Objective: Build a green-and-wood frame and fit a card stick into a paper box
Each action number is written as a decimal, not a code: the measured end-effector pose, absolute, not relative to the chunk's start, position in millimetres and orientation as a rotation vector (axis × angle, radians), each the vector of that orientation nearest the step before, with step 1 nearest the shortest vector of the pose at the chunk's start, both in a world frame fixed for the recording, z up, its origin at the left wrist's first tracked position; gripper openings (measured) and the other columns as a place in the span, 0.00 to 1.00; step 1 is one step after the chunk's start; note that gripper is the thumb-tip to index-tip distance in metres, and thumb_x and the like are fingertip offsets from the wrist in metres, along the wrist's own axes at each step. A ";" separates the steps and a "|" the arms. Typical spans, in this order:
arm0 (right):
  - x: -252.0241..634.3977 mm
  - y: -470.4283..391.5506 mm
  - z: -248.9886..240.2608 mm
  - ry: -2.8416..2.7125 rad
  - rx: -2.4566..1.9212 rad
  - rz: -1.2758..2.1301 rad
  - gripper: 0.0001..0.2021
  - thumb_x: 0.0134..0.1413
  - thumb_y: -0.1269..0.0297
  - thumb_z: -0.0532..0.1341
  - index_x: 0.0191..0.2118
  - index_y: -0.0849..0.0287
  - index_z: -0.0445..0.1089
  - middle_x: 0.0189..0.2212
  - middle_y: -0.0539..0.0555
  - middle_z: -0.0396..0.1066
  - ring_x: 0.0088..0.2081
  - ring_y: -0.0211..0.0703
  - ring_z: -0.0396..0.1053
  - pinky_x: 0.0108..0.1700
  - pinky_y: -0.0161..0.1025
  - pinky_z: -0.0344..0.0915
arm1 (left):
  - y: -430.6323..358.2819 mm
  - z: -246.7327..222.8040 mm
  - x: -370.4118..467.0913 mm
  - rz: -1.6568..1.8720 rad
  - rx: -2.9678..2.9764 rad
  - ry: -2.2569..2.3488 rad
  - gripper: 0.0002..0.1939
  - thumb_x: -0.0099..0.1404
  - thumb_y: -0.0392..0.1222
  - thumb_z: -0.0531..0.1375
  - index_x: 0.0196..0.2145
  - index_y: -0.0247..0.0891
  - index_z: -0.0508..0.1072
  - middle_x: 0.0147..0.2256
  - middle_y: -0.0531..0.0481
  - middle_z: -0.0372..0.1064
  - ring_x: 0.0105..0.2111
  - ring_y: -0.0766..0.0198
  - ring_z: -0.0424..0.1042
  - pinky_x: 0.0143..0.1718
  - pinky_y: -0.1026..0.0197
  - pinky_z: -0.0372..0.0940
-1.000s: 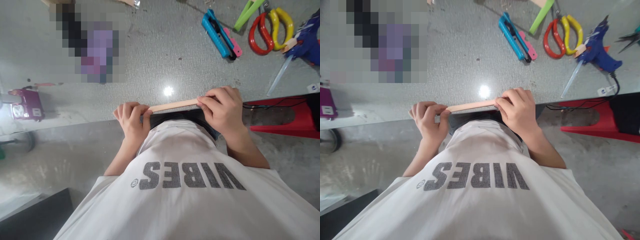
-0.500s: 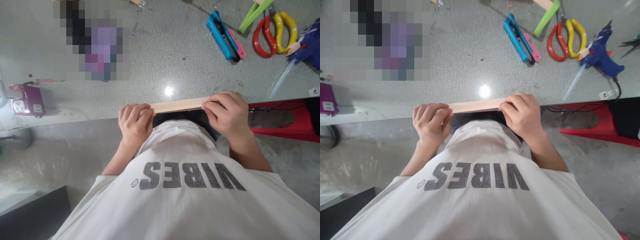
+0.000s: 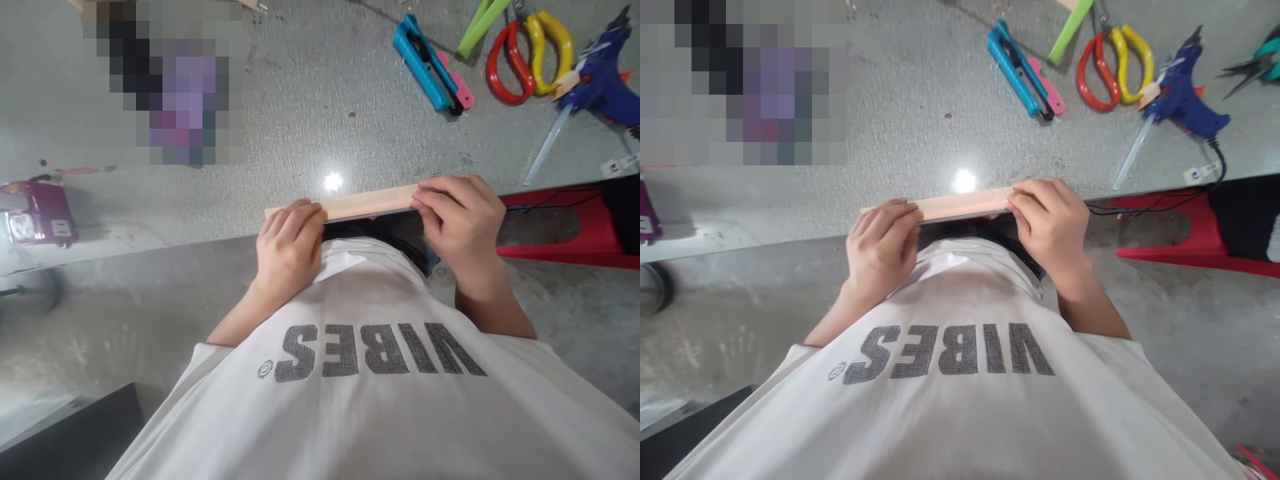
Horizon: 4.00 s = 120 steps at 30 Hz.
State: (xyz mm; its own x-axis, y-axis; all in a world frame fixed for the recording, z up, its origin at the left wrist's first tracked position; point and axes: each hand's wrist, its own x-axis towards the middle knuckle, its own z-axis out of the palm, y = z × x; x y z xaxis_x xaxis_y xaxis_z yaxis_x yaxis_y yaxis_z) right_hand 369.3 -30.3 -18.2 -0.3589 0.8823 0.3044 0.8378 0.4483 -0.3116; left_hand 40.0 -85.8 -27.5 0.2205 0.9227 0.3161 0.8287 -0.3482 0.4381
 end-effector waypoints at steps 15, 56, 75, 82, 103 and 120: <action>333.3 -41.1 -28.8 -2.233 -1.408 0.049 0.15 0.80 0.67 0.58 0.54 0.47 0.84 0.50 0.58 0.85 0.53 0.57 0.78 0.58 0.57 0.69 | -58.8 -33.4 111.2 0.725 2.415 1.268 0.31 0.87 0.48 0.63 0.78 0.27 0.73 0.78 0.23 0.73 0.82 0.31 0.71 0.85 0.29 0.67; 327.2 -24.1 -27.4 -2.232 -1.316 0.167 0.14 0.85 0.59 0.58 0.54 0.52 0.83 0.50 0.59 0.84 0.52 0.56 0.77 0.57 0.55 0.69 | -38.8 -43.0 110.2 0.673 2.490 1.297 0.33 0.88 0.51 0.58 0.80 0.26 0.72 0.81 0.22 0.69 0.84 0.32 0.68 0.87 0.27 0.63; 307.0 -37.0 -21.1 -2.144 -1.572 0.054 0.19 0.86 0.62 0.59 0.39 0.51 0.82 0.41 0.58 0.81 0.46 0.52 0.75 0.52 0.51 0.72 | -40.3 -44.1 110.1 0.673 2.442 1.315 0.33 0.88 0.52 0.59 0.80 0.31 0.72 0.81 0.26 0.69 0.85 0.34 0.67 0.88 0.27 0.61; 316.4 -37.1 -23.6 -2.127 -1.525 0.063 0.16 0.87 0.57 0.59 0.51 0.52 0.85 0.49 0.61 0.83 0.51 0.56 0.77 0.55 0.53 0.71 | -39.4 -45.2 106.0 0.670 2.472 1.294 0.34 0.87 0.53 0.61 0.81 0.32 0.71 0.82 0.26 0.69 0.85 0.33 0.66 0.87 0.26 0.62; 322.6 -45.1 -48.9 -2.081 -1.479 -0.145 0.19 0.89 0.57 0.58 0.56 0.52 0.89 0.48 0.60 0.87 0.50 0.55 0.81 0.57 0.54 0.75 | -40.9 -50.6 107.2 0.697 2.534 1.291 0.34 0.87 0.52 0.61 0.81 0.30 0.70 0.81 0.24 0.69 0.85 0.34 0.67 0.87 0.29 0.62; 329.0 -42.8 -30.4 -2.425 -1.531 -0.110 0.26 0.85 0.46 0.60 0.74 0.54 0.81 0.49 0.63 0.78 0.50 0.60 0.68 0.53 0.55 0.68 | -75.4 -68.2 88.6 0.789 2.442 1.491 0.38 0.87 0.51 0.62 0.86 0.34 0.65 0.82 0.27 0.67 0.85 0.33 0.65 0.88 0.29 0.61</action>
State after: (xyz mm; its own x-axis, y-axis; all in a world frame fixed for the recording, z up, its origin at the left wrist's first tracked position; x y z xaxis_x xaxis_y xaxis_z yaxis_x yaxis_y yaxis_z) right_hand 329.0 -42.8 -30.4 -0.4045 0.8747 0.2668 0.8952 0.4384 -0.0798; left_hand 88.6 -75.4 -68.2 0.3588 0.8663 0.3475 0.7745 -0.4841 0.4072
